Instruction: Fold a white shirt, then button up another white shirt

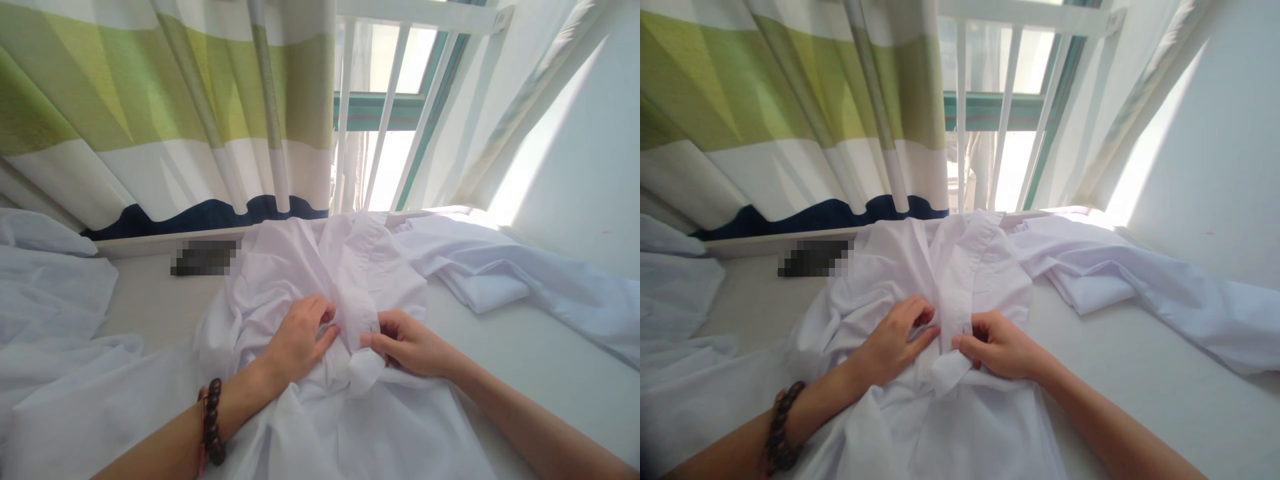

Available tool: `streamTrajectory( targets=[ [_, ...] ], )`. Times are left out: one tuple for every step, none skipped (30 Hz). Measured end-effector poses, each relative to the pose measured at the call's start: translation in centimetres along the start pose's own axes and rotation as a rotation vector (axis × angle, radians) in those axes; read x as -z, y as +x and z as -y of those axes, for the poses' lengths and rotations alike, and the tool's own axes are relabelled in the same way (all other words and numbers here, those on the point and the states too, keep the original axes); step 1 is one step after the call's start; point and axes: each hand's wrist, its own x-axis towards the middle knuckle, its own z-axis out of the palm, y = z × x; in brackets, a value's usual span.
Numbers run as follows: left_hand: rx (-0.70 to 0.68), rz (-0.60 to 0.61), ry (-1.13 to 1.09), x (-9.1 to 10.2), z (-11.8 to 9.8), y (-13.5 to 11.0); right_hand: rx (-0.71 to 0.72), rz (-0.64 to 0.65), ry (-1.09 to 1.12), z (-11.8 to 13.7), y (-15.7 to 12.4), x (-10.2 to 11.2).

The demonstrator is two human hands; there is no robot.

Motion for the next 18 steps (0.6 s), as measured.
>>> streamTrajectory(
  targets=[
    [0.006,0.038,-0.079,0.1,-0.3,-0.2,-0.007,0.046,0.023,-0.1,0.0,0.1],
    [0.017,0.091,-0.156,0.3,-0.7,-0.5,-0.007,0.104,0.046,-0.1,-0.1,0.2],
    [0.032,0.159,-0.234,0.4,-1.2,-0.8,-0.001,0.166,0.066,-0.1,-0.1,0.2],
    [0.052,0.232,-0.307,0.6,-1.6,-1.0,0.010,0.216,0.079,-0.1,-0.2,0.2],
    [0.075,0.301,-0.377,0.8,-2.0,-1.2,0.022,0.244,0.083,0.0,-0.3,0.2],
    [0.099,0.357,-0.441,1.0,-2.3,-1.3,0.027,0.253,0.075,0.0,-0.3,0.2],
    [0.124,0.397,-0.492,1.3,-2.5,-1.4,0.026,0.246,0.059,0.0,-0.4,0.1],
    [0.149,0.416,-0.525,1.5,-2.5,-1.3,0.020,0.230,0.038,0.0,-0.4,0.0],
    [0.171,0.420,-0.543,1.7,-2.5,-1.2,0.012,0.208,0.016,0.0,-0.5,0.0],
    [0.193,0.417,-0.551,1.8,-2.4,-1.0,0.005,0.185,-0.005,-0.1,-0.5,-0.1],
    [0.216,0.410,-0.552,2.0,-2.3,-0.8,0.003,0.166,-0.023,-0.1,-0.5,-0.1],
    [0.243,0.397,-0.547,2.0,-2.1,-0.6,0.005,0.154,-0.035,-0.2,-0.4,-0.1],
    [0.266,0.380,-0.539,2.0,-2.0,-0.4,0.010,0.147,-0.039,-0.2,-0.4,-0.2],
    [0.283,0.362,-0.526,1.9,-1.9,-0.3,0.017,0.147,-0.039,-0.3,-0.4,-0.2],
    [0.290,0.345,-0.510,1.8,-1.9,-0.3,0.025,0.152,-0.037,-0.3,-0.4,-0.2],
    [0.282,0.334,-0.496,1.6,-1.9,-0.3,0.032,0.156,-0.036,-0.3,-0.4,-0.2],
    [0.263,0.331,-0.488,1.5,-1.9,-0.4,0.037,0.159,-0.037,-0.3,-0.4,-0.2],
    [0.239,0.334,-0.490,1.4,-1.9,-0.5,0.042,0.160,-0.041,-0.3,-0.4,-0.2]
  ],
)
